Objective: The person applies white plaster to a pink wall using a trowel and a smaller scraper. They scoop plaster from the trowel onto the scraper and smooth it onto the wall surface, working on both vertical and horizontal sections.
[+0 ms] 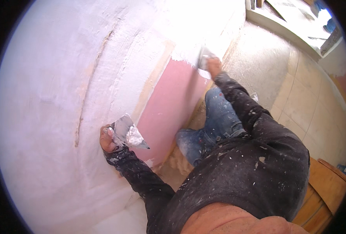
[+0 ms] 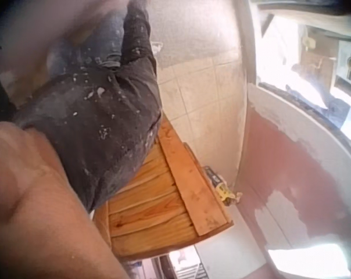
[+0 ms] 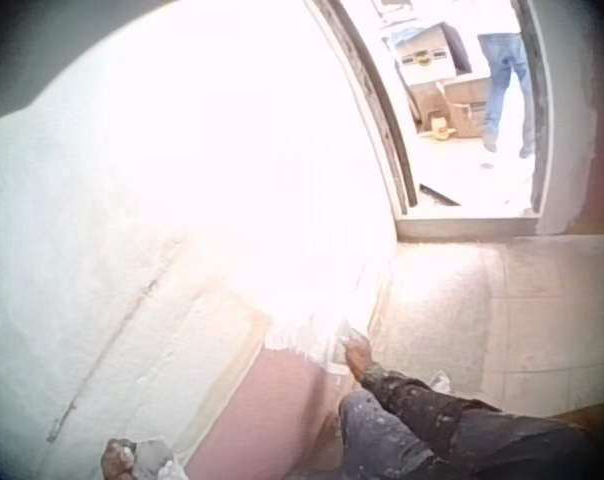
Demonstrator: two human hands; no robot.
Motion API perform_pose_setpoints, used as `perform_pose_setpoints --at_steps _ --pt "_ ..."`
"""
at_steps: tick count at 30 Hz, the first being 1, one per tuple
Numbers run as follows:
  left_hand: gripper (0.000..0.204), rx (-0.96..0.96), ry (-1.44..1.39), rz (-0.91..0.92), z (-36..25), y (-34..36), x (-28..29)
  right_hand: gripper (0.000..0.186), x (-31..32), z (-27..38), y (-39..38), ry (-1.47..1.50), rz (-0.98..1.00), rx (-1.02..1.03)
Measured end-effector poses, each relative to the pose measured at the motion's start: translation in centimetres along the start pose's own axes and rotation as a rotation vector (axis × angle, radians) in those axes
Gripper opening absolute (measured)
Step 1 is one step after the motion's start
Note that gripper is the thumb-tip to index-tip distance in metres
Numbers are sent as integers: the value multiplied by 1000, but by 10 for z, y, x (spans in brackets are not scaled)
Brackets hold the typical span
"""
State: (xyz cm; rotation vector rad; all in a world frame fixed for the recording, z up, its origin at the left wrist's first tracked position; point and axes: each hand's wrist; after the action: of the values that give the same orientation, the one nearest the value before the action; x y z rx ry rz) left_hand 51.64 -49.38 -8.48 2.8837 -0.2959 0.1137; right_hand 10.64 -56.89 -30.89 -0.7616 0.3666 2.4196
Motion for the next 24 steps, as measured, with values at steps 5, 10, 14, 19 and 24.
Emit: perform_pose_setpoints --at_steps 5,10,14,19,24 --pt "27 12 21 -25 3 6 3 37 -54 -17 -68 -615 235 415" --pt "25 0 45 -20 12 8 23 36 19 -10 -21 -309 108 -78" --pt "27 -140 280 25 19 14 40 36 -2 -11 24 -195 63 -37" --pt "31 -112 264 4 18 12 37 47 -27 -24 -59 -637 356 354" --pt "30 67 29 -33 -4 4 7 35 14 -3 -20 -280 137 -70"
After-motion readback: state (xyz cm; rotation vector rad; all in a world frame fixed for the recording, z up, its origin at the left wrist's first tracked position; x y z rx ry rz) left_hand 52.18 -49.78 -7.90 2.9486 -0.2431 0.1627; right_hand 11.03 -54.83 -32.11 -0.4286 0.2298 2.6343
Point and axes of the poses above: each hand's wrist, its own y-axis towards the middle knuckle, its own x-axis out of the back of the hand, z = x × y, and after that the axes turned 10 degrees about y, right-handed
